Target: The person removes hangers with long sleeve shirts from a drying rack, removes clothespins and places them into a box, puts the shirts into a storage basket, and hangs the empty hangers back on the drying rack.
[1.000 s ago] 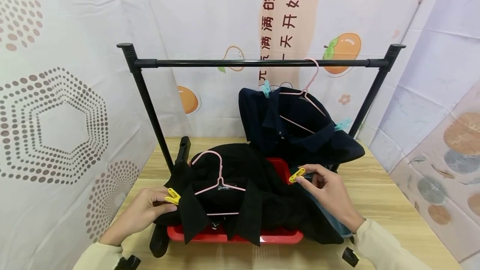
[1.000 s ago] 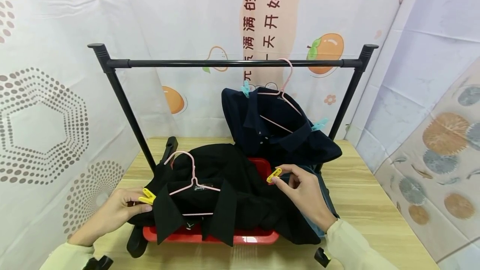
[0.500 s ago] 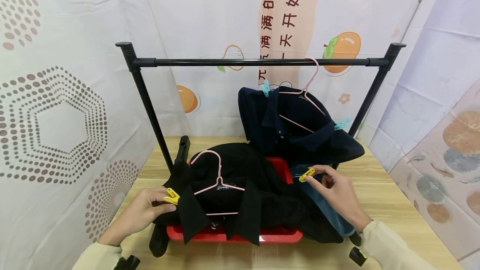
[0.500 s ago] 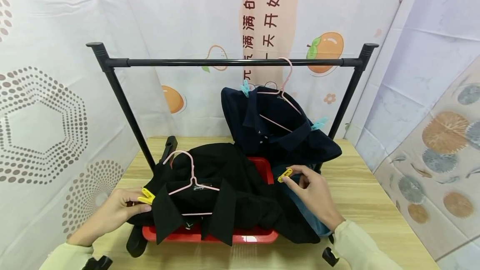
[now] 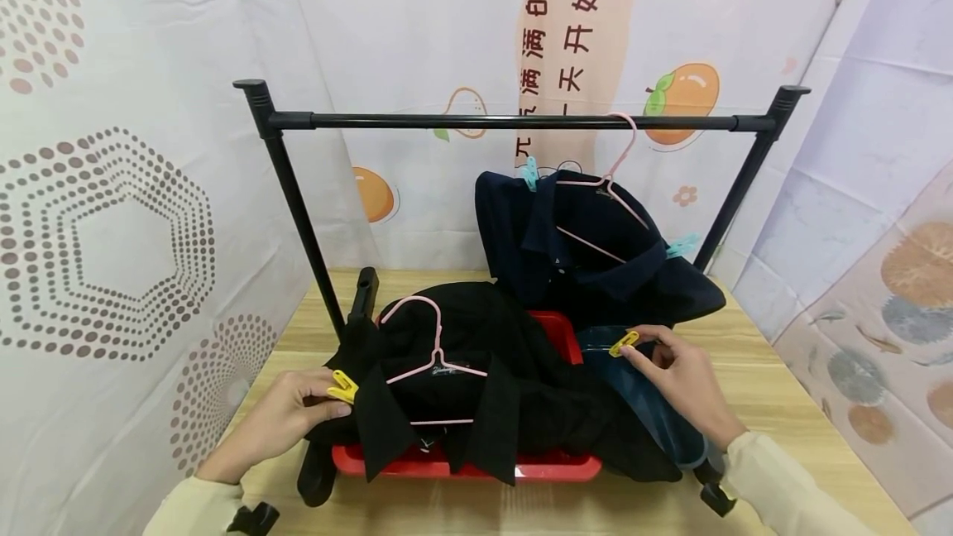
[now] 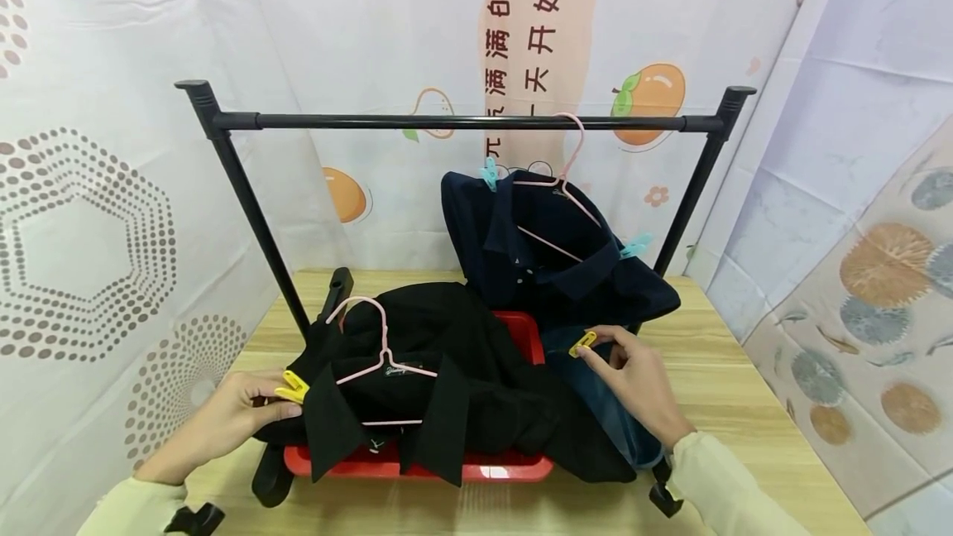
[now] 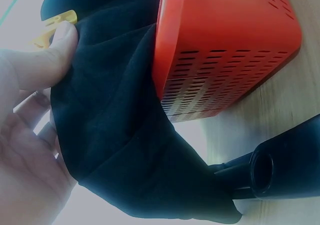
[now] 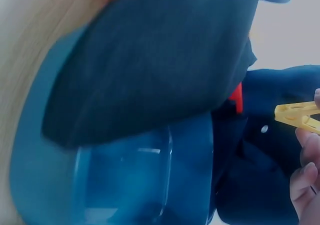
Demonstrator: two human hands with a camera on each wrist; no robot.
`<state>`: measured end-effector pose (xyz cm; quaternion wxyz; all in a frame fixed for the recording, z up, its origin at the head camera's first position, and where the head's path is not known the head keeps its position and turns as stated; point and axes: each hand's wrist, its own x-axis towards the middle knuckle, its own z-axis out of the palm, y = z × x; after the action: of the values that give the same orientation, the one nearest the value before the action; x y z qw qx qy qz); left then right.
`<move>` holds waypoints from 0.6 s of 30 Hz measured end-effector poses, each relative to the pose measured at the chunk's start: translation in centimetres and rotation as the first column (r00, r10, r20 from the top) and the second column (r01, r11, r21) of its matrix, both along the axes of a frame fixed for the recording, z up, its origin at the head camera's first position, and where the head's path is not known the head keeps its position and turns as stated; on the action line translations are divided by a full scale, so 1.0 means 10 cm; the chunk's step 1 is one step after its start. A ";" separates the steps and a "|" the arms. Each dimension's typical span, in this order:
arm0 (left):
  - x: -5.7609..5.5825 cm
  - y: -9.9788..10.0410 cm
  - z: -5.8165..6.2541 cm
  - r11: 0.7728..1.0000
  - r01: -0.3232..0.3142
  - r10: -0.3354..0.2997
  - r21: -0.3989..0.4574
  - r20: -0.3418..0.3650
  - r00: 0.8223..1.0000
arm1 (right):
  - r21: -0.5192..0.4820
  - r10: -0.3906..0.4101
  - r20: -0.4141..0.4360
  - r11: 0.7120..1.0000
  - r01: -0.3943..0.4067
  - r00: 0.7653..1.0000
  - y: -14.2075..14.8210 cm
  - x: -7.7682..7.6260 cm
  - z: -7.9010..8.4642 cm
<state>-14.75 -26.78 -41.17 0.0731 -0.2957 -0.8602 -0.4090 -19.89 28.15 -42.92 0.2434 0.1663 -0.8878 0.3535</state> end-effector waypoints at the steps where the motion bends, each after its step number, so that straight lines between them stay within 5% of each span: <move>1: 0.00 0.00 0.00 1.000 0.001 -0.001 0.002 0.002 1.000 | 0.003 -0.006 0.001 1.000 0.006 1.000 0.02 -0.01 -0.01; 18: 0.00 -0.02 -0.01 1.000 -0.010 0.010 0.008 0.034 0.999 | 0.099 -0.058 0.028 0.994 0.055 0.998 0.21 -0.14 -0.15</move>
<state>-14.70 -26.95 -41.22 0.0618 -0.2841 -0.8612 -0.4170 -21.33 30.24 -44.39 0.2313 0.1477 -0.9120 0.3049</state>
